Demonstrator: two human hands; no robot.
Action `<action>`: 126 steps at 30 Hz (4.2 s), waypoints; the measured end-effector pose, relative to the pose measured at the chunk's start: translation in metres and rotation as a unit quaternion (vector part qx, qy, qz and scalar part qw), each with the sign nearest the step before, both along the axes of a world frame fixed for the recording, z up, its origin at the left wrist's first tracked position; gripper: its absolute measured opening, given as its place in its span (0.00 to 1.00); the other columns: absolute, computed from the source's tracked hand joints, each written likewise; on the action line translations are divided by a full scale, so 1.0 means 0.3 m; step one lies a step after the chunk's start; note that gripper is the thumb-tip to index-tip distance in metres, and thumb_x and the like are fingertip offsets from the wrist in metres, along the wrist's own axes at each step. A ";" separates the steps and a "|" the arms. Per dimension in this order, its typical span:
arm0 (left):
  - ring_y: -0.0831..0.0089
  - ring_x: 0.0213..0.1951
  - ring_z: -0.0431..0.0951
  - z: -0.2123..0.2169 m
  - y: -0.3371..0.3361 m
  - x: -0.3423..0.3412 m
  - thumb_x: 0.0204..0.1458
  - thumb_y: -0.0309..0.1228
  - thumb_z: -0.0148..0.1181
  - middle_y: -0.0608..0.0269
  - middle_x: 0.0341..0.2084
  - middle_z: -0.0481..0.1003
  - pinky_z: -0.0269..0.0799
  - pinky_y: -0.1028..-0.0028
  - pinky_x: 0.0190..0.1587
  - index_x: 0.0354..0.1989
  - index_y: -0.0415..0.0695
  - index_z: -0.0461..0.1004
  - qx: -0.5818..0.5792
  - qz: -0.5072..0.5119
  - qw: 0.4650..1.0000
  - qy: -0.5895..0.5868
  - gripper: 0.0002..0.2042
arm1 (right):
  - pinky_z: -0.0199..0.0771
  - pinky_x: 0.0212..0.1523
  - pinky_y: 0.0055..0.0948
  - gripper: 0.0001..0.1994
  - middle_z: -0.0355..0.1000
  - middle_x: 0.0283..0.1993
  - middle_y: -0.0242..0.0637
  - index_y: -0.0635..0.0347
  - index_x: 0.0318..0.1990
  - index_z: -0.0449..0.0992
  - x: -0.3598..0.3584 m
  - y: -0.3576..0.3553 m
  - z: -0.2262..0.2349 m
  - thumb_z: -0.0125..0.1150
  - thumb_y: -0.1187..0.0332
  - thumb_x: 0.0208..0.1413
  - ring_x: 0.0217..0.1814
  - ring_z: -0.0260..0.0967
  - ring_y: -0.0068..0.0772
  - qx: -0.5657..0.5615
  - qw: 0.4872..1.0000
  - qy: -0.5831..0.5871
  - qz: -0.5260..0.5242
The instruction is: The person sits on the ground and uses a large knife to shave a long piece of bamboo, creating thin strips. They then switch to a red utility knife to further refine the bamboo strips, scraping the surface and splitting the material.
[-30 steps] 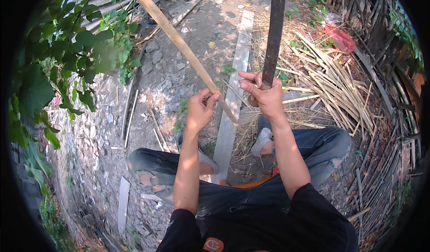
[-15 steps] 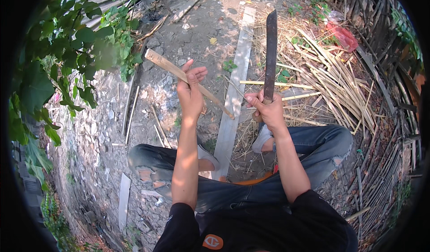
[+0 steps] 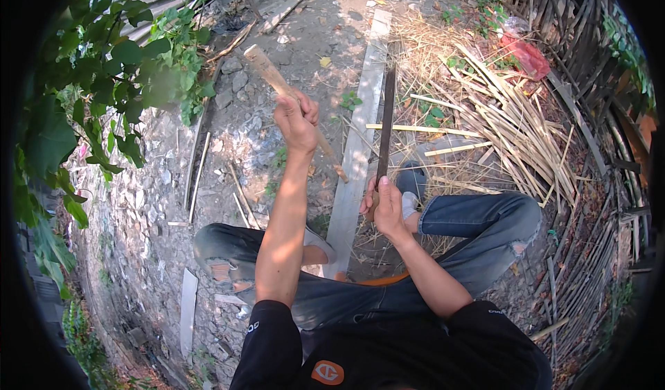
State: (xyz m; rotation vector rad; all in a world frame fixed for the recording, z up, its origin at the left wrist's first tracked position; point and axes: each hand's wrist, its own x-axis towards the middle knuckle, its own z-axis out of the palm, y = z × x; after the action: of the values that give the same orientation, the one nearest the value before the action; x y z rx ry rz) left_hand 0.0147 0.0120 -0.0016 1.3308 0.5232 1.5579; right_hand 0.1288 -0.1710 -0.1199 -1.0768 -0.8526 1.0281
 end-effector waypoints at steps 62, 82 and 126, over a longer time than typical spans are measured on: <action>0.80 0.19 0.56 -0.037 0.082 -0.024 0.68 0.56 0.44 0.71 0.18 0.56 0.54 0.76 0.21 0.20 0.45 0.55 -0.014 0.150 0.986 -0.077 0.30 | 0.54 0.17 0.24 0.29 0.60 0.20 0.27 0.57 0.30 0.66 -0.043 0.095 0.270 0.40 0.40 0.71 0.16 0.55 0.22 0.135 0.981 0.133 -0.038; 0.82 0.17 0.55 -0.078 0.089 0.041 0.70 0.54 0.43 0.73 0.14 0.55 0.51 0.77 0.20 0.20 0.46 0.56 -0.008 0.108 0.993 -0.052 0.29 | 0.54 0.17 0.25 0.27 0.53 0.16 0.23 0.54 0.31 0.64 -0.002 0.024 -0.246 0.39 0.39 0.71 0.13 0.48 0.17 -0.465 0.869 0.090 0.146; 0.81 0.13 0.52 -0.036 0.113 -0.023 0.63 0.68 0.36 0.73 0.12 0.53 0.45 0.76 0.16 0.19 0.49 0.55 -0.043 0.081 0.995 -0.040 0.34 | 0.55 0.16 0.28 0.27 0.58 0.19 0.27 0.57 0.31 0.66 -0.085 0.119 0.160 0.44 0.41 0.70 0.15 0.54 0.21 0.084 0.996 0.018 -0.015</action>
State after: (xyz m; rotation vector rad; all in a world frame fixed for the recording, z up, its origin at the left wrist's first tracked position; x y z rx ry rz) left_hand 0.0079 0.0459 -0.0123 1.1794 0.6544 1.6934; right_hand 0.1033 -0.1354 -0.0718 -0.9242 -0.8752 0.9305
